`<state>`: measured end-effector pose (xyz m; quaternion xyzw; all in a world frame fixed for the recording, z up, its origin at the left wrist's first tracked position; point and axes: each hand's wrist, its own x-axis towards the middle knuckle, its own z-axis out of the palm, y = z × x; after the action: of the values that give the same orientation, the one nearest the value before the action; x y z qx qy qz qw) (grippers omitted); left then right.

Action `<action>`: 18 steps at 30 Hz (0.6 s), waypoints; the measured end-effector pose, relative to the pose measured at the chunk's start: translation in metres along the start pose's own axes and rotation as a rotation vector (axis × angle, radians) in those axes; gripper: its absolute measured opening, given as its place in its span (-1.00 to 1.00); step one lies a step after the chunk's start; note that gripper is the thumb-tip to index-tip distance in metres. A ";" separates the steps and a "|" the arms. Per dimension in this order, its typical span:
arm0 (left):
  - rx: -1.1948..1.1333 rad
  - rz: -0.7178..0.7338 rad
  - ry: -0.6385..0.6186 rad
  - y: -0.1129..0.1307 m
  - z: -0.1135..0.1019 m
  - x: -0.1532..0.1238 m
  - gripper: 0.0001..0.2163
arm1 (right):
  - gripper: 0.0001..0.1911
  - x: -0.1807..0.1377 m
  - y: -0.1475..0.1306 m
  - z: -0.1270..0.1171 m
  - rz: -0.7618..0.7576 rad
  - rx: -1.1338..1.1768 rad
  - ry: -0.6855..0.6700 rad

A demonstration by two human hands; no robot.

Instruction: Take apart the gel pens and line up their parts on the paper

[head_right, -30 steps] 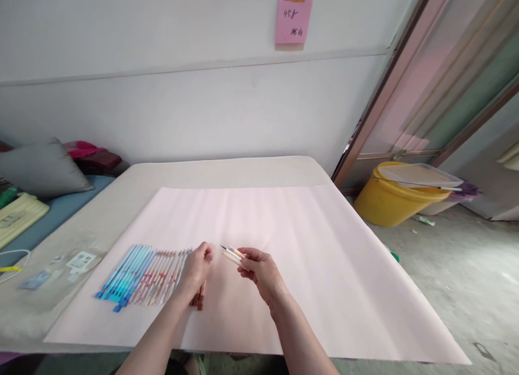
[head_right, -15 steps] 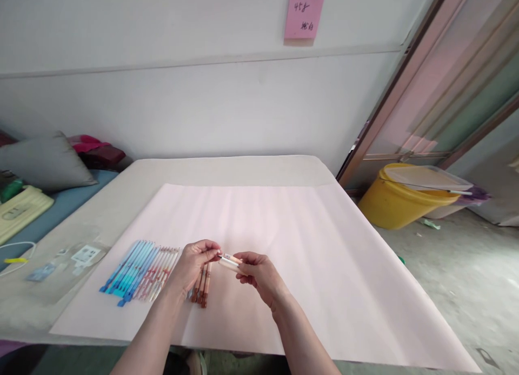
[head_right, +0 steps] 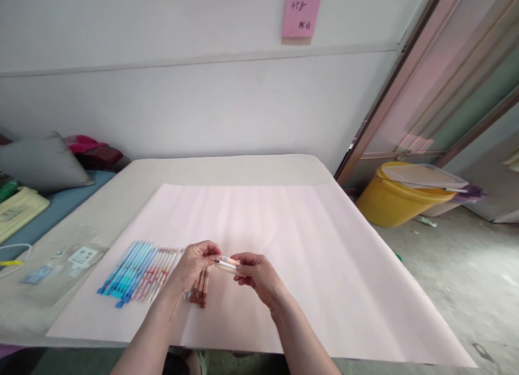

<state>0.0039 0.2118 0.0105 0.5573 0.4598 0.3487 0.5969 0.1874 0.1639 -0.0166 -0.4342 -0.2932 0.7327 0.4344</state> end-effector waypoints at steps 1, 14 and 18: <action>-0.006 -0.004 -0.005 0.000 0.000 0.000 -0.90 | -0.71 0.000 0.000 0.000 0.000 0.001 0.000; -0.223 -0.082 0.086 -0.006 -0.003 -0.001 -0.68 | -0.72 0.003 0.002 0.001 -0.022 0.026 0.017; -0.116 -0.141 -0.003 0.001 -0.002 -0.007 -0.62 | -0.71 0.004 0.002 -0.001 -0.055 0.018 0.081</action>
<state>0.0002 0.2063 0.0126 0.4886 0.4761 0.3311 0.6519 0.1862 0.1669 -0.0200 -0.4512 -0.2804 0.7051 0.4697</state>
